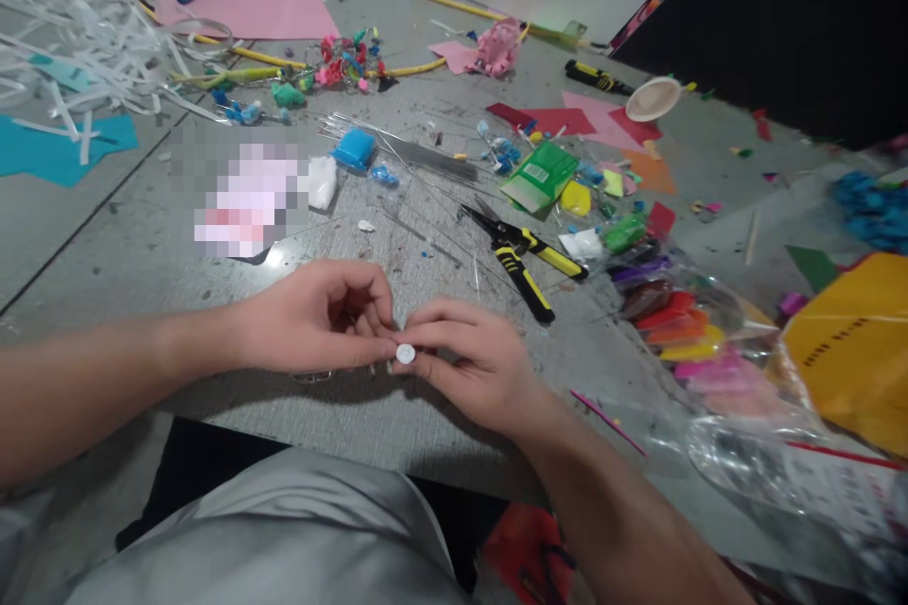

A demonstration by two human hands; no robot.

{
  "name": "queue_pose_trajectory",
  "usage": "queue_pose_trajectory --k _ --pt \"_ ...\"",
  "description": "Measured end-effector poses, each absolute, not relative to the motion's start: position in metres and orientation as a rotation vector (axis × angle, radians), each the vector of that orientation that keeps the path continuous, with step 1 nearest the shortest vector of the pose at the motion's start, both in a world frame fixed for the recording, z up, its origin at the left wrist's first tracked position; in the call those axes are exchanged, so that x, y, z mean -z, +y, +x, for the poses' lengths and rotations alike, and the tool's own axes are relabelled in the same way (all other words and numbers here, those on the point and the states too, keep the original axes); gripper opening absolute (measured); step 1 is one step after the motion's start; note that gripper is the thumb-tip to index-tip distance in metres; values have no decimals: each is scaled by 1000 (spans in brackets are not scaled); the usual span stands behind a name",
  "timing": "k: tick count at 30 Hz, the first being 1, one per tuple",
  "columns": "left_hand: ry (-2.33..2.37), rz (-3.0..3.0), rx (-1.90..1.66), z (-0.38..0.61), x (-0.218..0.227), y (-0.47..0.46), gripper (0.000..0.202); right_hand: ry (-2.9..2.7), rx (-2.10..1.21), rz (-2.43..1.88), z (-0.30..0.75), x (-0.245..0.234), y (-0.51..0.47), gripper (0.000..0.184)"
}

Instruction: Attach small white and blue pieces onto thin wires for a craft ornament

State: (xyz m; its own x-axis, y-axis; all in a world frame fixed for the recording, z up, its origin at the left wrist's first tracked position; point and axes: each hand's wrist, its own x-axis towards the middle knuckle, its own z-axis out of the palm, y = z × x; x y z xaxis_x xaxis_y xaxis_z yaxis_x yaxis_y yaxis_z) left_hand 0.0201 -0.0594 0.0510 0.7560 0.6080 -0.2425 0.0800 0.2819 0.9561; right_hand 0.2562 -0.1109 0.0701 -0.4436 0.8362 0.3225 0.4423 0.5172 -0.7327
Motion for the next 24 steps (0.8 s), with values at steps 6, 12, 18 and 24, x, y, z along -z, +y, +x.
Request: queue_pose_trajectory --k 6,12,18,24 --pt "638 1213 -336 20 -50 -54 38 -2071 -713 -1043 256 -70 -112 7" --pt "666 1181 -339 17 -46 -53 46 -2099 -664 -1022 257 -68 -112 7" --pt "697 1181 -330 17 -50 -50 45 -2061 -682 -1039 257 -68 -111 20" --pt "633 1116 -274 17 -53 -45 41 -2006 -692 -1026 255 -71 -113 16"
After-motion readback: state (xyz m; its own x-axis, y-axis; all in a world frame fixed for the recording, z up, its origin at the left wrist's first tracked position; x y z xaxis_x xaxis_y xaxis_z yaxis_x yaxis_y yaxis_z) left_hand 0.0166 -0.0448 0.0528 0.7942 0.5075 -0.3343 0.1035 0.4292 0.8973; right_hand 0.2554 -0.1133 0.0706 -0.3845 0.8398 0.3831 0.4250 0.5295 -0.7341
